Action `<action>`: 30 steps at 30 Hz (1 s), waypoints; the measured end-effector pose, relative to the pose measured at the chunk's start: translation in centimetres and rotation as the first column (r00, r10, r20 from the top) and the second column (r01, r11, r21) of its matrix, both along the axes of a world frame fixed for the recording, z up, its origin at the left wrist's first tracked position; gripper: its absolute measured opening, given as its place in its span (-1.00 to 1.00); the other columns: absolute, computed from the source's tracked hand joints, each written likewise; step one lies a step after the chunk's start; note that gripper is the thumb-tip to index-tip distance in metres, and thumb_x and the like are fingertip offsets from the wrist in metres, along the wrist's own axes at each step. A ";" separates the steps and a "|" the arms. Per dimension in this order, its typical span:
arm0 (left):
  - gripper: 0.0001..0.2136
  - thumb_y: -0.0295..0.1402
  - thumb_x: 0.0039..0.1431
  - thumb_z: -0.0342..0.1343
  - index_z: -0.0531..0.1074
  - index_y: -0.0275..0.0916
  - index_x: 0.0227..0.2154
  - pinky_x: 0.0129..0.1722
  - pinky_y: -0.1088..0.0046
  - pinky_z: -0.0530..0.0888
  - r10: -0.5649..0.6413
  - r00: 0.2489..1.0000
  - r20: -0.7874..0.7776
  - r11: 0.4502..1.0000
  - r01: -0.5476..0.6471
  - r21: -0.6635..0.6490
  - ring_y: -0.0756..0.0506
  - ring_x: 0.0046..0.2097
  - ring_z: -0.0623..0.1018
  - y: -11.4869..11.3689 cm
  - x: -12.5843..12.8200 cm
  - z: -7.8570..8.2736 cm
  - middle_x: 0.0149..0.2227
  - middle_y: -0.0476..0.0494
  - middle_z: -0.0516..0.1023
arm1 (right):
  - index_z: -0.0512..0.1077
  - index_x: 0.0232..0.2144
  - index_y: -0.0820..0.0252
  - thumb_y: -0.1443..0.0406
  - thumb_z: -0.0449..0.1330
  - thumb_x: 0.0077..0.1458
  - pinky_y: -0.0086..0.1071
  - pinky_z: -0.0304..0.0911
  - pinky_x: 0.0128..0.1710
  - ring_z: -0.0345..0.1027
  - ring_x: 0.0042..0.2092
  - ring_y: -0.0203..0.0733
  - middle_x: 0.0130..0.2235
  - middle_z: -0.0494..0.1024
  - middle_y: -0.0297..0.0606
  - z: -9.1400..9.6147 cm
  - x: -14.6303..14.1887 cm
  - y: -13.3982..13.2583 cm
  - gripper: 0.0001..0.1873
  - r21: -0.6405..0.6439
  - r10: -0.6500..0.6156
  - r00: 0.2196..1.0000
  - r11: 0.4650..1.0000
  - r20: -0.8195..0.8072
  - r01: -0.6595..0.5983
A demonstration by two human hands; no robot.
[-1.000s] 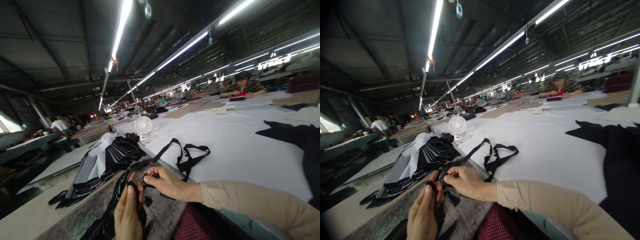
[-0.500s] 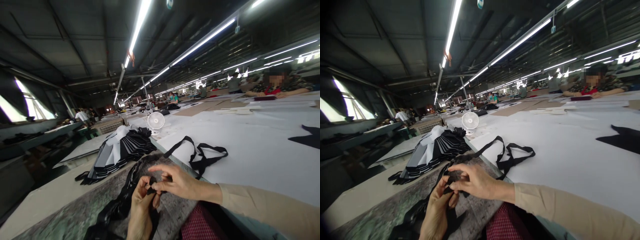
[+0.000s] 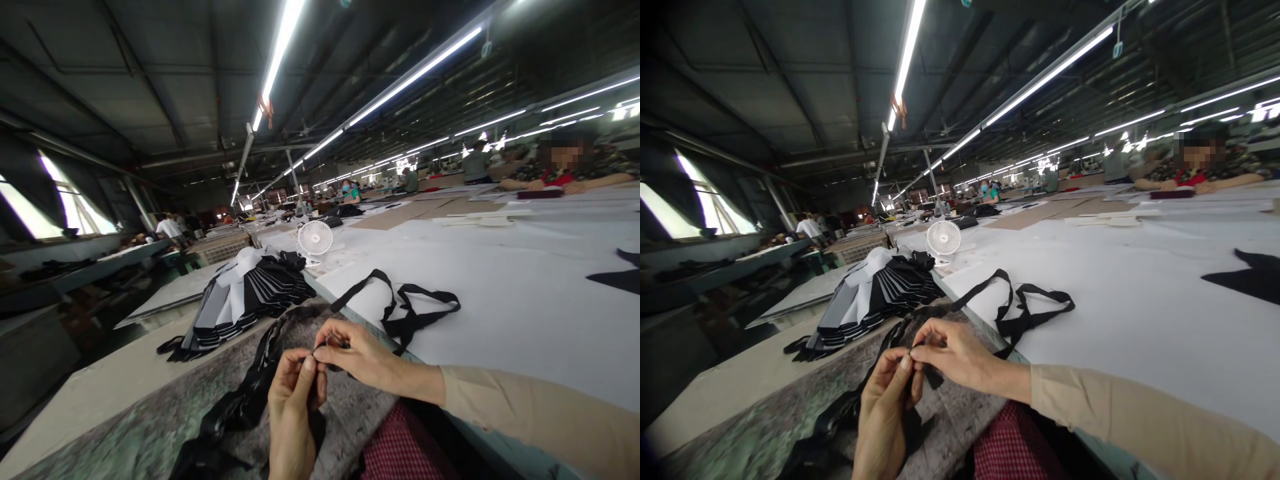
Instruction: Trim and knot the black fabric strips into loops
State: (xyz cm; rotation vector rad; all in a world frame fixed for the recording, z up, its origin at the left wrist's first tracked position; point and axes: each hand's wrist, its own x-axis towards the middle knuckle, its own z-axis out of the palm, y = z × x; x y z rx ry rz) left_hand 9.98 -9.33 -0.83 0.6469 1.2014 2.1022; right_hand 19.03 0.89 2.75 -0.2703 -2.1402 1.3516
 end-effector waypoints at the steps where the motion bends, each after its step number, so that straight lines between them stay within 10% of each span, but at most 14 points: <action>1: -0.66 -0.23 -0.19 0.36 0.43 -0.24 -0.36 -0.57 0.72 0.27 -0.002 1.000 0.027 1.000 0.002 -0.002 0.15 -0.56 0.35 0.0 -0.1 0.1 -0.50 0.04 0.44 | 0.39 -0.40 0.23 0.27 0.19 0.06 -0.50 0.06 -0.44 0.14 -0.45 -0.40 -0.50 0.32 -0.43 0.1 0.1 0.1 -0.88 0.009 0.025 1.000 1.000 -0.010 -0.025; 6: -0.66 -0.29 -0.32 0.42 0.54 -0.27 -0.40 -0.56 0.70 0.32 -0.012 0.991 0.137 1.000 0.015 -0.022 0.14 -0.56 0.36 -0.2 -1.5 -0.3 -0.54 0.01 0.45 | 0.35 -0.18 0.25 0.17 0.22 0.05 -0.50 -0.01 -0.50 0.02 -0.51 -0.42 -0.57 0.19 -0.51 0.7 0.6 1.2 -0.67 0.012 0.180 0.983 0.984 0.024 -0.180; 19: -0.77 -0.32 -0.18 0.35 0.43 -0.31 -0.51 -0.65 0.67 0.15 -0.091 0.978 -0.190 0.996 0.094 0.008 0.16 -0.61 0.28 -1.3 -2.4 0.2 -0.52 0.03 0.39 | 0.45 -0.45 0.31 0.28 0.23 -0.01 -0.51 0.06 -0.48 0.16 -0.50 -0.41 -0.55 0.38 -0.40 1.7 0.7 1.1 -0.85 0.179 0.131 0.986 0.973 0.108 -0.149; 30: -0.77 -0.46 -0.16 0.25 0.34 -0.22 -0.40 -0.56 0.66 0.32 0.249 0.885 -0.392 0.965 -0.263 0.019 0.11 -0.53 0.37 0.2 -1.7 -0.4 -0.43 0.05 0.41 | 0.36 -0.51 0.26 0.37 0.11 0.05 -0.50 0.02 -0.49 0.14 -0.49 -0.39 -0.55 0.32 -0.40 0.1 0.2 -0.3 -0.89 0.299 -0.051 0.990 0.954 0.134 0.008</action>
